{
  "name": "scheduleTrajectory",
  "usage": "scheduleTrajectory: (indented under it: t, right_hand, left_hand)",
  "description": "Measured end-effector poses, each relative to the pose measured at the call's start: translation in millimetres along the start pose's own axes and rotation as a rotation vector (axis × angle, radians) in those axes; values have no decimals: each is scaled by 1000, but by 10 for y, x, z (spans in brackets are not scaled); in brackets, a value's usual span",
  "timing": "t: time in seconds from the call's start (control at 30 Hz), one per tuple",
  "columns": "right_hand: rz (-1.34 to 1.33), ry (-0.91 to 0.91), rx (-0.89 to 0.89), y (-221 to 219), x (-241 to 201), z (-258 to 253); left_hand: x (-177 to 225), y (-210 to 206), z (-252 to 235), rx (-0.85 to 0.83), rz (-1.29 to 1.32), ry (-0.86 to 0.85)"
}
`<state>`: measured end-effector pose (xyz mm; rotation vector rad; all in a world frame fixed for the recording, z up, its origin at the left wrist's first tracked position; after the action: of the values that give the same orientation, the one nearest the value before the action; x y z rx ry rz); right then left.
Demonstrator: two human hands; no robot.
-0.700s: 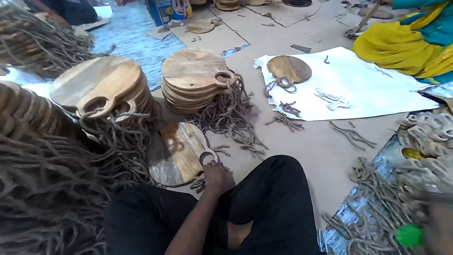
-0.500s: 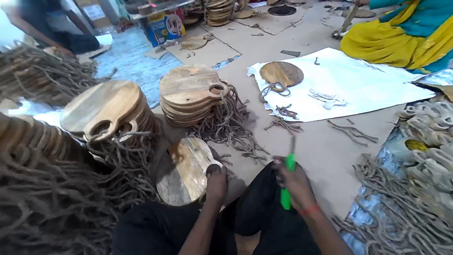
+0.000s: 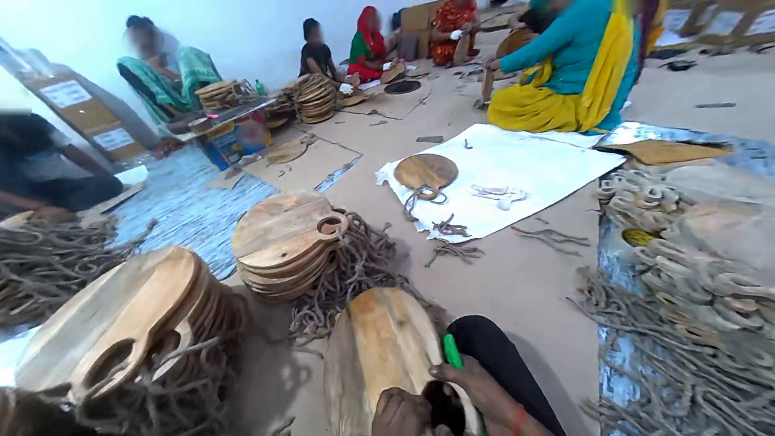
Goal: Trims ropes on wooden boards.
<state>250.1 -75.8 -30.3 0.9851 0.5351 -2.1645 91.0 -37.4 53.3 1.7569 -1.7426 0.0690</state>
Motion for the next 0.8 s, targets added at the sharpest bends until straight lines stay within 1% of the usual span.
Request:
scheduleTrajectory:
  t: [0.07, 0.13, 0.17, 0.23, 0.3, 0.33, 0.37, 0.4, 0.47, 0.53, 0.6, 0.63, 0.7, 0.73, 0.8]
  right_hand:
    - [-208, 15, 129, 393, -112, 91]
    - [-359, 31, 206, 689, -266, -31]
    - [-397, 46, 248, 795, -359, -169]
    - [-446, 110, 328, 934, -577, -551]
    - [-506, 187, 400, 983, -819, -987]
    - [-541, 216, 435, 974, -958, -1210]
    - [-574, 238, 440, 939, -1136, -1445]
    - [-591, 259, 414, 879, -1369, -1698]
    - [-522, 315, 367, 788, -1873, -2218]
    - [-372, 405, 490, 832, -2330, -2574]
    - [-140, 461, 620, 847, -2642, -2720]
    - [-23, 474, 640, 773, -2704, -2754]
    - [46, 483, 518, 406, -2612, -2607]
    - [42, 479, 436, 198, -2471, -2498]
    - [20, 434, 282, -223, -2019, -2302]
  left_hand:
    - [-152, 113, -62, 62, -11, 129]
    - [-371, 188, -69, 85, -71, 300]
    - [-492, 189, -45, 78, -79, 413]
    - [-743, 115, 82, 54, -33, 697]
    - [-899, -16, 300, 9, 112, 1004]
    - [-933, -74, 402, -30, 174, 1107]
    - [-968, -121, 484, -48, 211, 1146]
    - [-1006, -162, 540, -59, 223, 1149]
    - [-1046, -236, 632, -94, 226, 1143]
    - [-1046, -267, 658, -114, 215, 1161]
    - [-1057, -260, 618, -114, 190, 1170]
    - [-1074, -249, 599, -111, 182, 1163]
    - [-1101, -255, 602, -110, 186, 1155]
    - [-1111, -286, 612, -123, 191, 1160]
    - [-1126, -362, 656, -164, 188, 1171]
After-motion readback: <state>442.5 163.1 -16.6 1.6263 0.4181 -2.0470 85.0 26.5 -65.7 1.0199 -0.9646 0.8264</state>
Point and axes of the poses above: each hand's wrist, its own z-axis away from the middle knuckle, its own y-axis out of the back of the hand, x = y × z, the point moved 8 cm from there along -z, towards the middle knuckle, and after that the axes turned 11 degrees about x, right-handed, at the moved point
